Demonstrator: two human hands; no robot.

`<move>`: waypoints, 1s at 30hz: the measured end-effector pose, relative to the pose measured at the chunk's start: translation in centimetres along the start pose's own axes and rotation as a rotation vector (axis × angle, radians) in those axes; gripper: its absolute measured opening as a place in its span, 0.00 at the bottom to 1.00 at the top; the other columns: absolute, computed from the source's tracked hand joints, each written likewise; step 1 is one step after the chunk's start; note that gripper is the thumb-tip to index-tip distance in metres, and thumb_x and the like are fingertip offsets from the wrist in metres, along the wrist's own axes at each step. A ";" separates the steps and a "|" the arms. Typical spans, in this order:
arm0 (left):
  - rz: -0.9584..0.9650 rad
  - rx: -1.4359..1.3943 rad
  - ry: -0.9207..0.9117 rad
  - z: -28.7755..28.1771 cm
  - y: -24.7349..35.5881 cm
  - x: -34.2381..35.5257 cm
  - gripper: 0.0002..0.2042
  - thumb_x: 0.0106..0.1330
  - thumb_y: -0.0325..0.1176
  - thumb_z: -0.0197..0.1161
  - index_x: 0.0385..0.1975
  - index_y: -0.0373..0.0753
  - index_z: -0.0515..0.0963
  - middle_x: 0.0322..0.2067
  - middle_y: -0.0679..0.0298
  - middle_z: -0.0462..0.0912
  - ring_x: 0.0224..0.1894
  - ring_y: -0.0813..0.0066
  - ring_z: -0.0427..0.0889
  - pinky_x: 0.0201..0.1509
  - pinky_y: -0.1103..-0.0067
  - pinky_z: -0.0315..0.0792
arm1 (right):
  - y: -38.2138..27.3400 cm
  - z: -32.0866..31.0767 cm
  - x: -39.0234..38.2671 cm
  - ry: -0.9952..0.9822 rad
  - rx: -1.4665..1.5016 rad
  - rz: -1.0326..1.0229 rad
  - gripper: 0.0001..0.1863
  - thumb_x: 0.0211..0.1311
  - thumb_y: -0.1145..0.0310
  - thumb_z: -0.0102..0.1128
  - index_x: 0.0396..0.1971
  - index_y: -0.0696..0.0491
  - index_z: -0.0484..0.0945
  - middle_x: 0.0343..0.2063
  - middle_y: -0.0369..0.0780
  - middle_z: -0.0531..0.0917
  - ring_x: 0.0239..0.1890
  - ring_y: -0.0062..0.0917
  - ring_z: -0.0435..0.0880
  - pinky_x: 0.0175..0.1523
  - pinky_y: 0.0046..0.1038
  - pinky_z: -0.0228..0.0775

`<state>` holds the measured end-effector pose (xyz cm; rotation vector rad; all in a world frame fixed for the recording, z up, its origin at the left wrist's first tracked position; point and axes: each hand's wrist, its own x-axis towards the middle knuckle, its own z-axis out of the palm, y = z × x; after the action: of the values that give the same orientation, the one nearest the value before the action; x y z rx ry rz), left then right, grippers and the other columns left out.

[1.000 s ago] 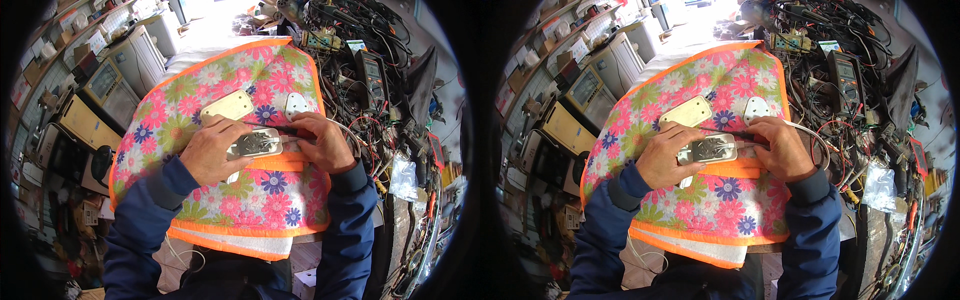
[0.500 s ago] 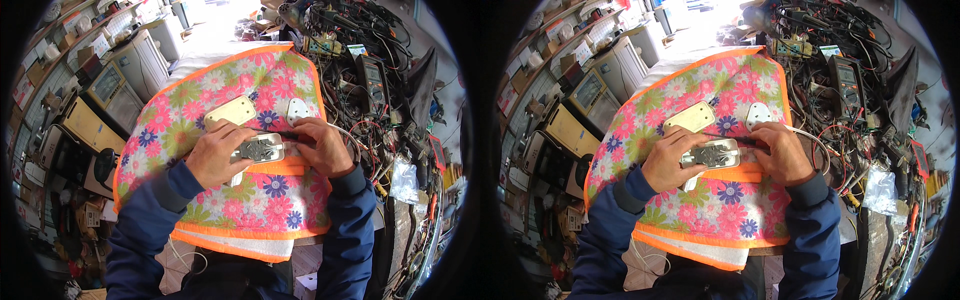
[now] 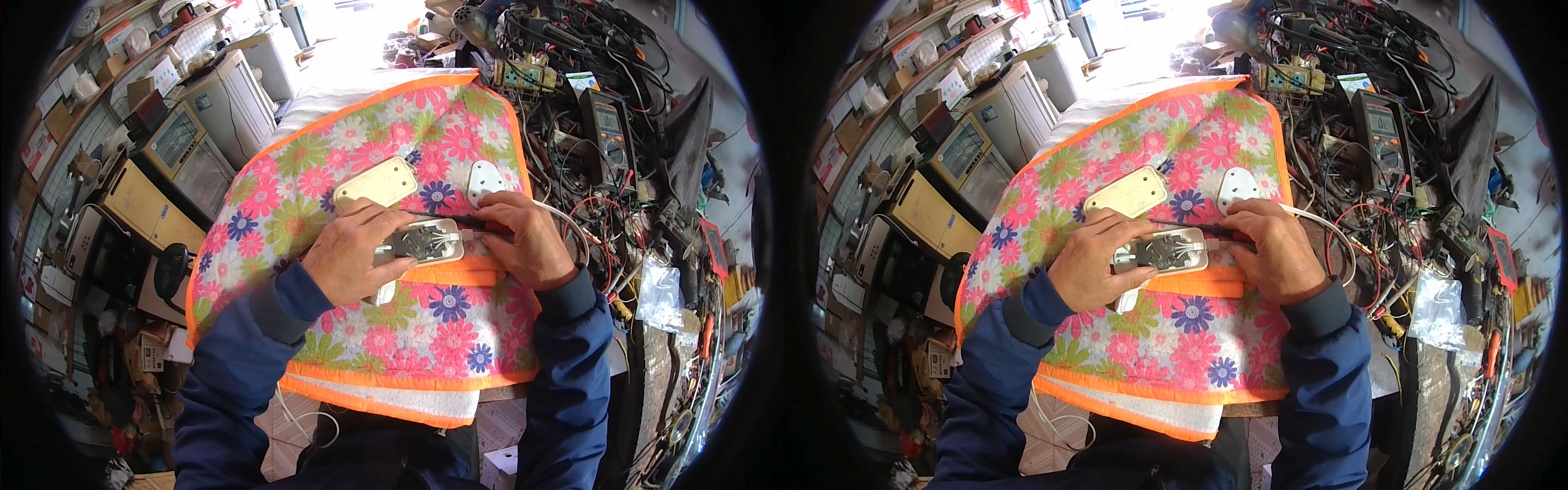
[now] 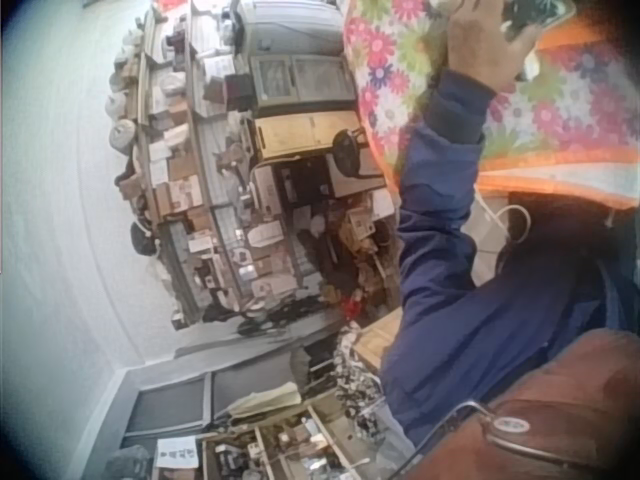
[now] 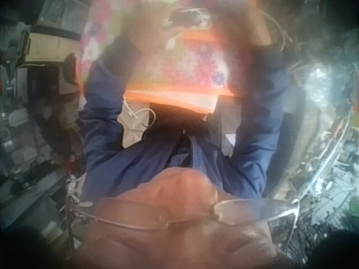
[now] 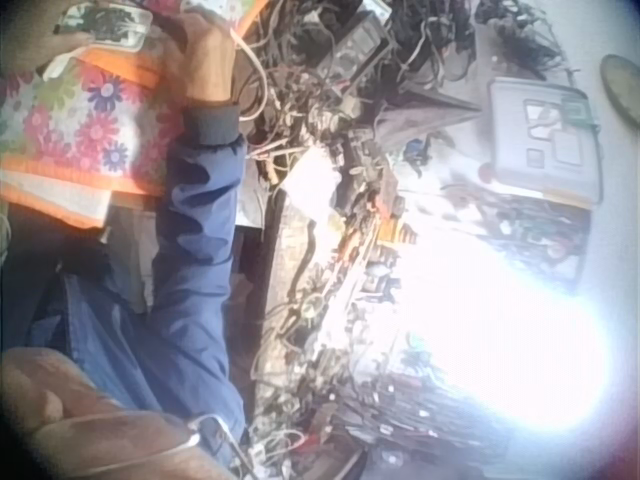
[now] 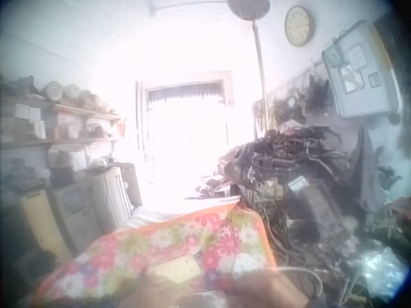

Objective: The person unpacks a floral-patterned electric heating pad, then uses a screwdriver to open the control box and inspect its internal components. They handle the power cord and plug, and later use pliers to strip or adjust wires on a separate white power adapter.

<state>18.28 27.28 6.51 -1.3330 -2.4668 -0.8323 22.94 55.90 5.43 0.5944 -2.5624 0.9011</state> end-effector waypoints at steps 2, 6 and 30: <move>-0.004 -0.025 0.013 0.3 -0.3 -0.1 0.26 0.52 0.32 0.77 0.54 0.38 0.80 0.45 0.55 0.85 0.50 0.55 0.81 0.57 0.65 0.75 | 0.3 0.4 -0.1 0.032 -0.004 -0.012 0.17 0.50 0.79 0.63 0.43 0.63 0.83 0.47 0.50 0.85 0.52 0.46 0.83 0.59 0.39 0.75; -0.011 -0.031 -0.005 0.1 -0.2 0.0 0.26 0.53 0.33 0.77 0.53 0.37 0.80 0.44 0.55 0.85 0.50 0.54 0.81 0.57 0.65 0.75 | 0.0 0.5 -0.1 0.029 0.037 -0.031 0.16 0.51 0.78 0.64 0.43 0.63 0.83 0.48 0.50 0.84 0.52 0.47 0.82 0.59 0.40 0.74; -0.051 -0.059 -0.004 0.2 -0.7 -0.1 0.20 0.61 0.30 0.70 0.53 0.35 0.80 0.46 0.52 0.85 0.50 0.54 0.83 0.58 0.66 0.75 | -1.2 2.0 0.6 0.158 -0.043 -0.106 0.08 0.62 0.76 0.61 0.41 0.60 0.81 0.35 0.49 0.82 0.40 0.48 0.81 0.46 0.43 0.73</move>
<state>17.76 27.06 6.01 -1.2973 -2.5071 -0.9220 22.63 53.59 4.81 0.6153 -2.3797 0.8212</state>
